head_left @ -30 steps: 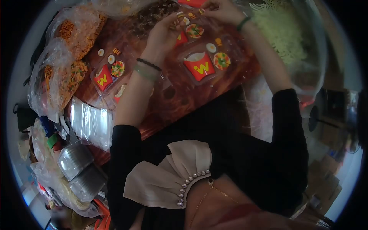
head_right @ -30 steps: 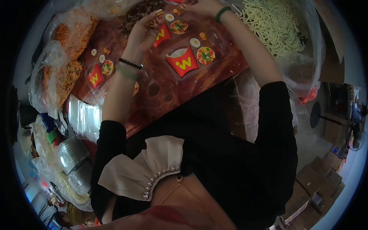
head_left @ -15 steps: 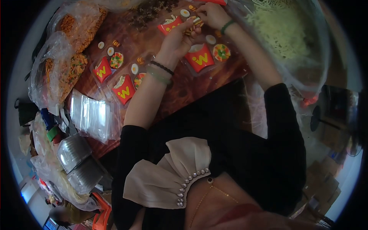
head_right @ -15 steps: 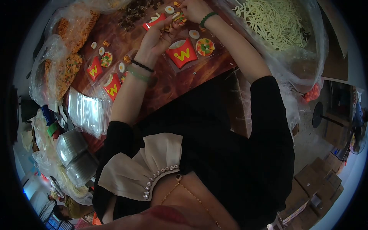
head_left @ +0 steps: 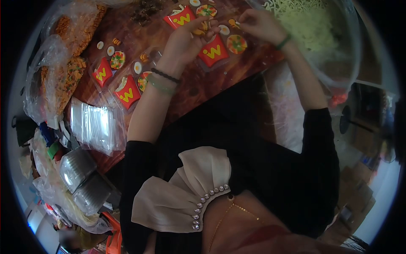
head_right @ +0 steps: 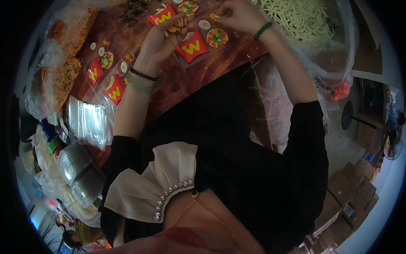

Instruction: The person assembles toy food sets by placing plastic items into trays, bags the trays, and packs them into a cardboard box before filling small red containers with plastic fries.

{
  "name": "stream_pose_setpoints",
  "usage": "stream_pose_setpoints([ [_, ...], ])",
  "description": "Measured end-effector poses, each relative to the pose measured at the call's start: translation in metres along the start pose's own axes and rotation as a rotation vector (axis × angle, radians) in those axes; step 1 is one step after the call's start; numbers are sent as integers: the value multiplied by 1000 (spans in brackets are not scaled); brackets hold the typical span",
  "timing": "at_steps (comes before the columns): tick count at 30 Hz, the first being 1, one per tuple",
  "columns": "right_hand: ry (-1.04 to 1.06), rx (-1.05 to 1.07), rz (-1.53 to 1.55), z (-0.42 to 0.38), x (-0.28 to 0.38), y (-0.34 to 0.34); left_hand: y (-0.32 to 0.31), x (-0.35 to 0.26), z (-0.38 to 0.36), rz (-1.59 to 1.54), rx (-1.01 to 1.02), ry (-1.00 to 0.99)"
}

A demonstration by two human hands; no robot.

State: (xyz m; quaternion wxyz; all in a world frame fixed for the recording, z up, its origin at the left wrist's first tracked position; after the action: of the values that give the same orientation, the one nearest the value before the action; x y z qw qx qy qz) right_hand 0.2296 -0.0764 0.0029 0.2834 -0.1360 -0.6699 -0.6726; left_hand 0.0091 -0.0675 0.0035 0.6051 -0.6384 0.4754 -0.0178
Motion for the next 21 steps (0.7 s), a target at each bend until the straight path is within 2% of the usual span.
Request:
stream_pose_setpoints([
  [4, -55, -110, -154, -22, 11, -8, -6, 3, -19, -90, 50, 29],
  [7, -104, -106, -277, -24, 20, -8, -7, 7, -28, -193, 56, 24],
  [8, -91, -104, -273, -23, 20, -9, -6, 6, -32, -192, 50, 11],
  [10, 42, -111, -538, -23, 22, -11, -4, 6, -41, -285, 43, -2],
  [11, 59, -108, -534, -22, 23, -10, -1, 6, -44, -286, 35, -18],
  [13, 203, -285, -475, -23, 34, -1, 2, 7, -51, -370, 62, -23],
  [14, 219, -281, -469, -21, 52, 2, 3, 5, -55, -372, 55, -39],
  [16, 233, -207, -57, -18, 98, 11, 1, 3, -66, -268, 103, -78],
  [17, 239, -200, -52, -13, 112, 9, 2, 3, -70, -270, 96, -85],
  [19, 387, 117, 146, -4, 137, -8, 6, 1, -77, -123, 55, -112],
  [21, 480, 165, 140, 6, 139, -20, 13, -5, -88, -84, -12, -162],
])
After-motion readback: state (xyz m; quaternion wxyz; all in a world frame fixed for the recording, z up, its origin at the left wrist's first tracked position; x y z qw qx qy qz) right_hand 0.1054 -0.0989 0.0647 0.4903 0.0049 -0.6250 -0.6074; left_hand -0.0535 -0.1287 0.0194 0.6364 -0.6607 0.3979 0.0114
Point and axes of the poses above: each hand's wrist, its own z-axis towards the middle knuckle, its own y-axis out of the back of the hand, x = y × z, the point moved 4 cm from there along z, towards the middle knuckle, and after that the axes turned 8 degrees about -z, right-handed, at the moved point
